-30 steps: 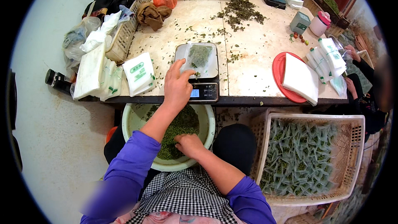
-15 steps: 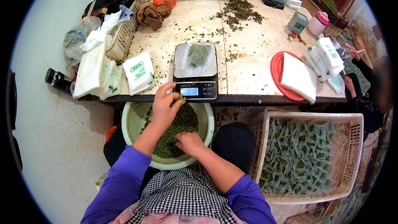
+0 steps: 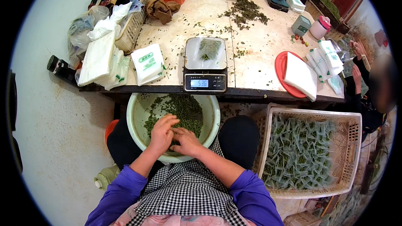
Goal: The person scoops dried green tea leaves from a large bowl into small plastic bags using their hands. They weigh each filled bag on a digital scale to ensure the correct amount, then place the sealed bags into a white plastic basket. The process is repeated continuously throughout the clip.
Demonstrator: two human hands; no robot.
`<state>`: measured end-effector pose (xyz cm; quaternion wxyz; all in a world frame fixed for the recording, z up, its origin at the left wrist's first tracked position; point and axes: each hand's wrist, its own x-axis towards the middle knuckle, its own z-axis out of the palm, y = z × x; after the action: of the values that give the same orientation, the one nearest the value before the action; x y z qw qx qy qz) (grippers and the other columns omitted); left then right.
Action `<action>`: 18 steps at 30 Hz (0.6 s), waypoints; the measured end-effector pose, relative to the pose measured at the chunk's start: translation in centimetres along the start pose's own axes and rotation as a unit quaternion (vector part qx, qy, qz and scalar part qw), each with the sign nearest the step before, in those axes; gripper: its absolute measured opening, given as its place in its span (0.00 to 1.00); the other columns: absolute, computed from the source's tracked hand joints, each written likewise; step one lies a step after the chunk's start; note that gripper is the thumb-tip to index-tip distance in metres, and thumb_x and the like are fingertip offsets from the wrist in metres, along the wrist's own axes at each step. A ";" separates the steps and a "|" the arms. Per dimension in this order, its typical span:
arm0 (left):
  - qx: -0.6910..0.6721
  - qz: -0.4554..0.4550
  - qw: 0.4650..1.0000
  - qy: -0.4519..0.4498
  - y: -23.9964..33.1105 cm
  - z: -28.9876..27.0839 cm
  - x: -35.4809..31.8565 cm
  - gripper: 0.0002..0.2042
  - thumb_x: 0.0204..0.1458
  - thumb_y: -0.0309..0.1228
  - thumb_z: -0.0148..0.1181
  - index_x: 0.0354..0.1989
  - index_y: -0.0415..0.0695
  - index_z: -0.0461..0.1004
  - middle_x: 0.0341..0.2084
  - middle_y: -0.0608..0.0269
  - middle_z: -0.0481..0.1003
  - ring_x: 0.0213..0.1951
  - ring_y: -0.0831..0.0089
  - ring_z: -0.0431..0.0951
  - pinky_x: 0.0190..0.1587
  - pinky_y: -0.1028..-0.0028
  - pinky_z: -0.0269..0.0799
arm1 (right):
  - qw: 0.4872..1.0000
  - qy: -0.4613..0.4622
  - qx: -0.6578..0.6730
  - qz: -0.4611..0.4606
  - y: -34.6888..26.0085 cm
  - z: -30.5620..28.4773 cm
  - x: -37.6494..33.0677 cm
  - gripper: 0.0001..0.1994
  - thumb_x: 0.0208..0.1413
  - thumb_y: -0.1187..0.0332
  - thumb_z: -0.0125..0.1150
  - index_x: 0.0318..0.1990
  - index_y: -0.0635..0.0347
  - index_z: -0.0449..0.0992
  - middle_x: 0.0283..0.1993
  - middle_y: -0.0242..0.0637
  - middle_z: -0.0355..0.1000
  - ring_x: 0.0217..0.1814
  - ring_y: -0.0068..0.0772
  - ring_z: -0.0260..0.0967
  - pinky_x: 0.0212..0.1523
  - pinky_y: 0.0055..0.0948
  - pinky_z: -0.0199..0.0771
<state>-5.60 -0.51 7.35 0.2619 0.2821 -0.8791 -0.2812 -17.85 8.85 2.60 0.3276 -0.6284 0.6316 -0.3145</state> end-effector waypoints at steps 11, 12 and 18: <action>-0.128 -0.122 0.983 0.039 -3.1 -0.3 -1.1 0.14 0.49 0.17 0.52 0.44 0.40 0.76 0.48 0.54 0.75 0.49 0.60 0.76 0.47 0.68 0.73 | 0.991 0.016 -0.133 -0.002 -1.2 1.8 -1.1 0.27 0.43 0.79 0.60 0.56 0.51 0.74 0.62 0.43 0.68 0.67 0.43 0.61 0.69 0.54 0.48; -0.135 -0.126 0.982 0.042 -3.3 -0.3 -1.2 0.14 0.49 0.17 0.52 0.44 0.40 0.77 0.48 0.54 0.75 0.49 0.60 0.76 0.47 0.67 0.73 | 0.996 0.013 -0.083 0.027 -1.6 1.3 -0.7 0.29 0.43 0.80 0.59 0.57 0.51 0.73 0.64 0.44 0.66 0.68 0.43 0.60 0.70 0.55 0.48; -0.178 -0.130 0.973 0.065 -3.8 -0.8 -1.3 0.12 0.50 0.17 0.53 0.42 0.39 0.77 0.49 0.53 0.74 0.50 0.59 0.76 0.50 0.66 0.72 | 0.989 -0.023 -0.143 -0.013 -1.0 0.1 0.3 0.30 0.42 0.83 0.56 0.57 0.52 0.73 0.65 0.44 0.64 0.72 0.46 0.54 0.71 0.57 0.44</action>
<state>-2.82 -2.55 5.06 0.3262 0.3604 -0.7519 -0.4455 -17.14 8.55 3.34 0.2444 -0.6841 0.6542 -0.2106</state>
